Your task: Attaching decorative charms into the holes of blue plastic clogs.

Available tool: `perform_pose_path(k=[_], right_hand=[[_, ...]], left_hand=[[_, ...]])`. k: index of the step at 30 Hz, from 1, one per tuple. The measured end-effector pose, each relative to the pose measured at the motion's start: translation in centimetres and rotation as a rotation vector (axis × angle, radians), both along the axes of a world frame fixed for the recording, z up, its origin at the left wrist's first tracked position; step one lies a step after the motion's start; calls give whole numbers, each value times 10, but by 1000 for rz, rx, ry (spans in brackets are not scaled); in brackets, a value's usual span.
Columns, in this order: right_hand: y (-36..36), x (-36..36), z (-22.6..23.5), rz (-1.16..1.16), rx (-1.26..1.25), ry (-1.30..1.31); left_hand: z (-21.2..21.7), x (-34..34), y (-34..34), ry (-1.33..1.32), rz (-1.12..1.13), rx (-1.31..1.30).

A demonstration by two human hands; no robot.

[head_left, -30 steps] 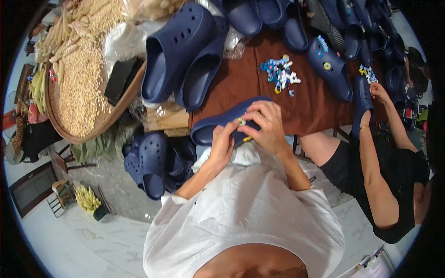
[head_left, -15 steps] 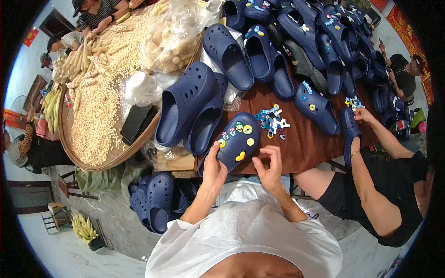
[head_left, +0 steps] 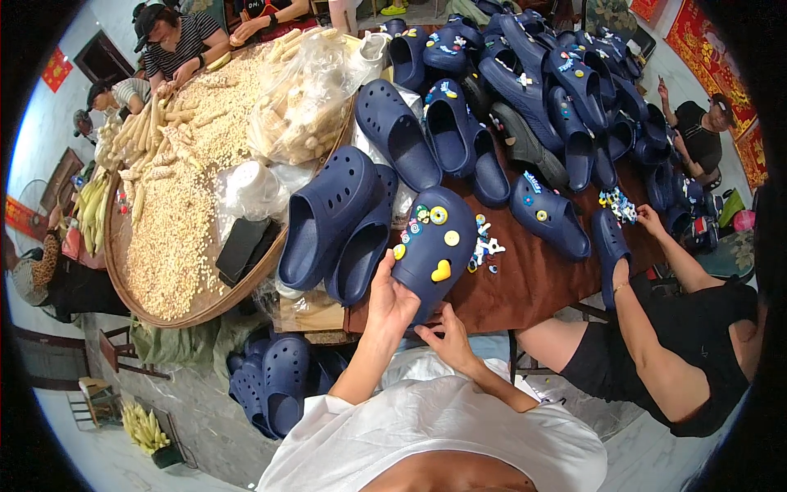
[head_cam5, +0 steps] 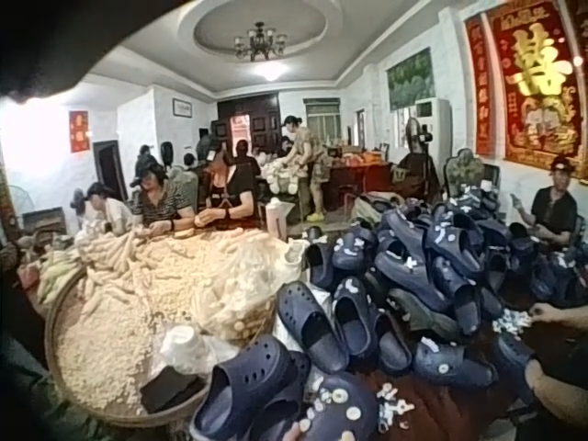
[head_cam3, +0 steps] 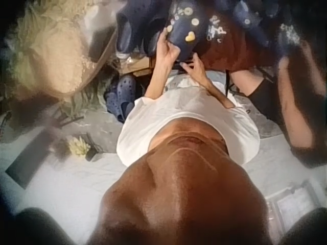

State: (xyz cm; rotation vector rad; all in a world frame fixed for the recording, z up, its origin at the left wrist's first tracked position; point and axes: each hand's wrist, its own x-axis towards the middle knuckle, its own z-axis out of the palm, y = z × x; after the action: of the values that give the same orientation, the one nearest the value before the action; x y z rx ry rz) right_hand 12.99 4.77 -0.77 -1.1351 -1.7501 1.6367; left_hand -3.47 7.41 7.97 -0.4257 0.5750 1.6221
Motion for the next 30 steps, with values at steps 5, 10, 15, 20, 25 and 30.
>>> perform_pose_path(k=[5, 10, 15, 20, 25, 30], right_hand=[[16, -3, 4, -58, 74, 63], [47, 10, 9, -171, 232, 146], [117, 23, 17, -287, 573, 116], [203, 3, 70, -292, 602, 91], [296, -33, 62, -334, 572, 4], [369, -72, 66, -346, 470, -34]], left_hand=[[-1, -4, 14, -77, -27, 135], [-11, 5, 1, 327, -178, 330], [-70, 8, -16, 1336, -171, 147], [-124, -3, -22, 2007, -92, 13], [-138, -4, -26, 2154, -67, 74], [-142, -4, -27, 2125, -82, 49]])
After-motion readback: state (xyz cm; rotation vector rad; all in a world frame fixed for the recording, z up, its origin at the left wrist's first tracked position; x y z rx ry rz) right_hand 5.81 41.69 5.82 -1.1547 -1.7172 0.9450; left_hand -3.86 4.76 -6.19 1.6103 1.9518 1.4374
